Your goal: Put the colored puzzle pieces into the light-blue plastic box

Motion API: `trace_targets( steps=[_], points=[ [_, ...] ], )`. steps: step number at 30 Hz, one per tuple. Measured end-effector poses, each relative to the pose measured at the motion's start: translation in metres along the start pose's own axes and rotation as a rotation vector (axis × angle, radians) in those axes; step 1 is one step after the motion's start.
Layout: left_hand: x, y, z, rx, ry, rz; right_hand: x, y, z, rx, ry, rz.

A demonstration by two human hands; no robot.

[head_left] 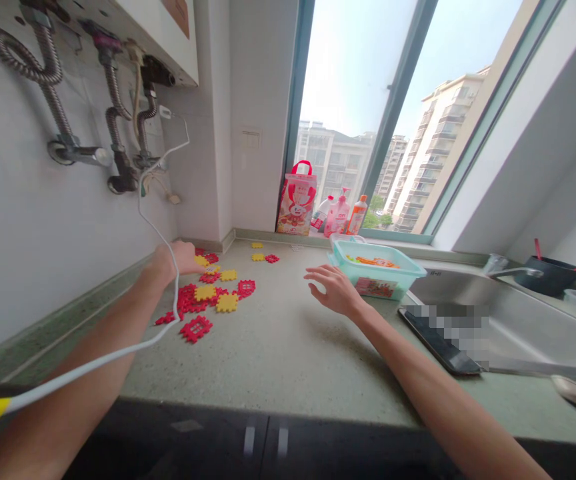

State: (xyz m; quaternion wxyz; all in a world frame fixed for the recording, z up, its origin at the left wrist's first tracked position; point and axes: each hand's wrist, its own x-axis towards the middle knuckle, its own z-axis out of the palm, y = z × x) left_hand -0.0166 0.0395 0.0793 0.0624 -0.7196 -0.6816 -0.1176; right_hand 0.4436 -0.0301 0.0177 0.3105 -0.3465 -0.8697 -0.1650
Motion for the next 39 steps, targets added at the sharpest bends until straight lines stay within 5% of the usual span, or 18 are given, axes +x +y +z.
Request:
trace_targets(
  steps=[2, 5, 8, 12, 18, 23, 30, 35, 39],
  points=[
    [-0.012, 0.031, -0.002, 0.062, 0.027, 0.056, 0.001, -0.002, 0.002, 0.017, -0.010, -0.007],
    [-0.038, 0.085, 0.004, -0.067, 0.077, 0.381, 0.001, -0.008, 0.007, 0.048, -0.047, -0.029],
    [-0.063, 0.129, 0.021, -0.243, -0.021, 0.685, 0.002, -0.018, 0.010, 0.100, -0.093, -0.061],
    [-0.077, 0.153, 0.043, -0.426, -0.214, 0.759, 0.006, -0.037, 0.011, 0.202, -0.177, -0.065],
    [-0.071, 0.150, 0.053, -0.588, -0.229, 0.770, 0.010, -0.054, 0.016, 0.234, -0.296, -0.049],
    [-0.070, 0.151, 0.060, -0.679, -0.196, 0.766, 0.008, -0.053, 0.021, 0.297, -0.242, -0.018],
    [-0.063, 0.143, 0.051, -0.567, -0.073, 0.868, 0.009, -0.058, 0.021, 0.392, -0.305, 0.005],
    [-0.030, 0.093, 0.036, -0.139, 0.112, 0.529, 0.010, -0.060, 0.024, 0.350, -0.289, 0.024],
    [-0.012, 0.050, 0.039, 0.141, 0.046, 0.205, 0.012, -0.055, 0.020, 0.285, -0.248, -0.090]
  ],
)
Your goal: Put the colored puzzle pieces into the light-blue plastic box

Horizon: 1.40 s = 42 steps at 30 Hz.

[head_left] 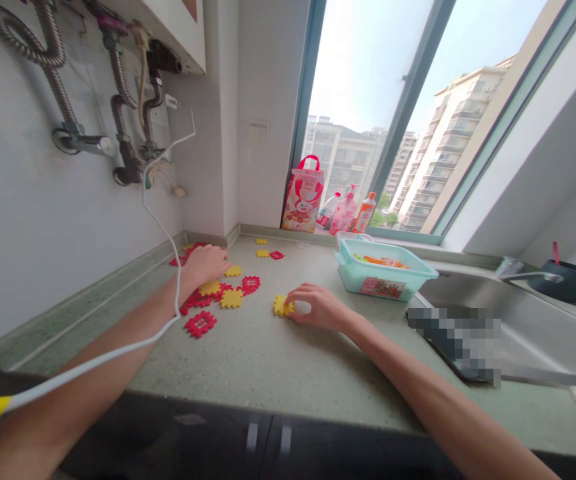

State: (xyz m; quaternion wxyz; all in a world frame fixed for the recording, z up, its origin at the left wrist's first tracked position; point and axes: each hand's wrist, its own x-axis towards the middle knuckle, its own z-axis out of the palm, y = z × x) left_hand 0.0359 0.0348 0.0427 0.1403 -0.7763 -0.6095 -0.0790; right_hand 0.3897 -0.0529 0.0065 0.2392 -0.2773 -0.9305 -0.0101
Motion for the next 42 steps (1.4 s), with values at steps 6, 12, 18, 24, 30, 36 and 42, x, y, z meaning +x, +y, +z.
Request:
trace_targets(
  steps=[6, 12, 18, 24, 30, 36, 42],
  points=[
    [-0.002, -0.015, 0.007, 0.023, -0.153, -0.164, -0.021, 0.043, -0.057, -0.372, 0.416, 0.125],
    [0.003, -0.016, 0.014, -0.047, -0.159, -0.158, -0.066, 0.097, -0.114, -0.586, 1.093, 0.491],
    [0.006, -0.019, 0.017, -0.211, -0.020, -0.227, -0.083, 0.121, -0.111, -0.650, 0.831, 0.726],
    [0.008, -0.010, 0.016, -0.416, 0.101, -0.025, -0.082, 0.119, -0.109, -0.691, 0.788, 0.715],
    [0.006, 0.003, 0.019, -0.488, 0.007, 0.152, -0.057, 0.091, -0.101, -0.670, 0.726, 0.459],
    [0.003, 0.002, 0.021, -0.384, -0.093, 0.114, -0.039, 0.068, -0.075, -0.524, 0.522, 0.257],
    [-0.001, 0.004, 0.007, -0.301, -0.035, 0.070, -0.030, 0.055, -0.057, -0.426, 0.415, 0.167]
  ],
)
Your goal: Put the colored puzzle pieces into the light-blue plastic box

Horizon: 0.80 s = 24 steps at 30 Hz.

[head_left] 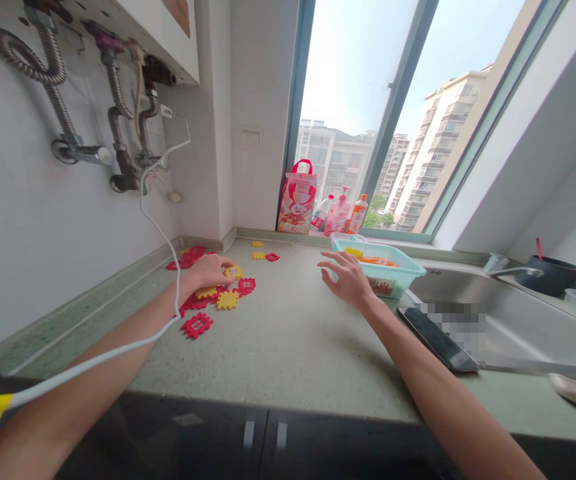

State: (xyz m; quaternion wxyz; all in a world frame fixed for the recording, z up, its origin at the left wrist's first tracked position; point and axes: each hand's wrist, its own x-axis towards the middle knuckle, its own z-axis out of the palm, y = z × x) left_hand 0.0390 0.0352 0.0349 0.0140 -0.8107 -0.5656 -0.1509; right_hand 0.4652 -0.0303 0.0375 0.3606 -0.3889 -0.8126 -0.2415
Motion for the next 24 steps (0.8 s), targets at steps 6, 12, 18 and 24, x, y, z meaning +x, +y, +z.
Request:
trace_targets(
  steps=[6, 12, 18, 24],
  points=[
    [-0.009, 0.043, -0.007, -0.207, 0.111, 0.255, 0.002, -0.044, 0.012, 0.188, -0.164, -0.149],
    [-0.024, 0.099, 0.020, -0.343, -0.063, 0.545, -0.003, -0.073, 0.037, 0.420, -0.417, -0.171],
    [-0.027, 0.101, 0.016, -0.242, -0.075, 0.558, -0.006, -0.076, 0.047, 0.478, -0.455, -0.042],
    [-0.028, 0.096, 0.009, -0.276, -0.122, 0.563, -0.007, -0.081, 0.049, 0.571, -0.451, -0.007]
  ],
)
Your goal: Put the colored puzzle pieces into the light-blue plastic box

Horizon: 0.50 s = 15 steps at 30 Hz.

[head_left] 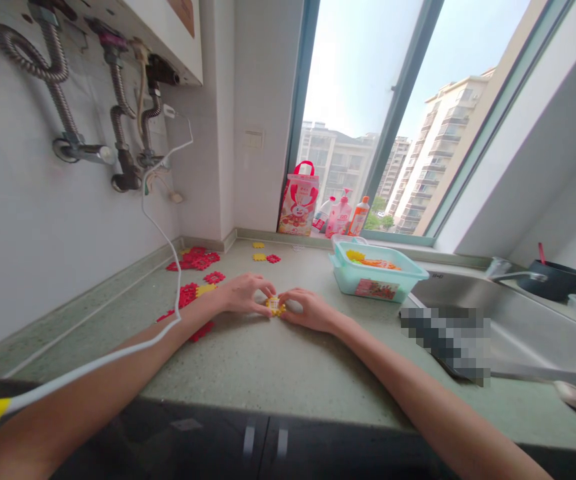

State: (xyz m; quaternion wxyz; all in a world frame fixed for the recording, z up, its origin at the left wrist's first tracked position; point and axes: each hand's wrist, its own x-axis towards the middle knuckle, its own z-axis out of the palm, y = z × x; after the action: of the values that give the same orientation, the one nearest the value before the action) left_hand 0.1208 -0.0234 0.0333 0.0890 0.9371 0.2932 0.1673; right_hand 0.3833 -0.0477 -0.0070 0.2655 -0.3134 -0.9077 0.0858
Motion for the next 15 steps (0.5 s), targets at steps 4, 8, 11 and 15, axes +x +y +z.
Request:
trace_targets(
  steps=[4, 8, 11, 15],
  points=[
    [-0.003, -0.012, -0.010, 0.011, -0.014, -0.016, 0.001, -0.001, 0.000, 0.015, -0.002, 0.020],
    [-0.015, -0.038, -0.042, 0.170, -0.081, -0.282, 0.000, 0.000, -0.009, -0.079, -0.030, -0.016],
    [-0.029, -0.060, -0.070, 0.274, -0.126, -0.513, -0.003, 0.008, -0.031, -0.260, 0.038, -0.089],
    [-0.047, -0.084, -0.090, 0.248, -0.224, -0.710, -0.017, 0.035, -0.079, -0.498, 0.455, -0.003]
  ],
)
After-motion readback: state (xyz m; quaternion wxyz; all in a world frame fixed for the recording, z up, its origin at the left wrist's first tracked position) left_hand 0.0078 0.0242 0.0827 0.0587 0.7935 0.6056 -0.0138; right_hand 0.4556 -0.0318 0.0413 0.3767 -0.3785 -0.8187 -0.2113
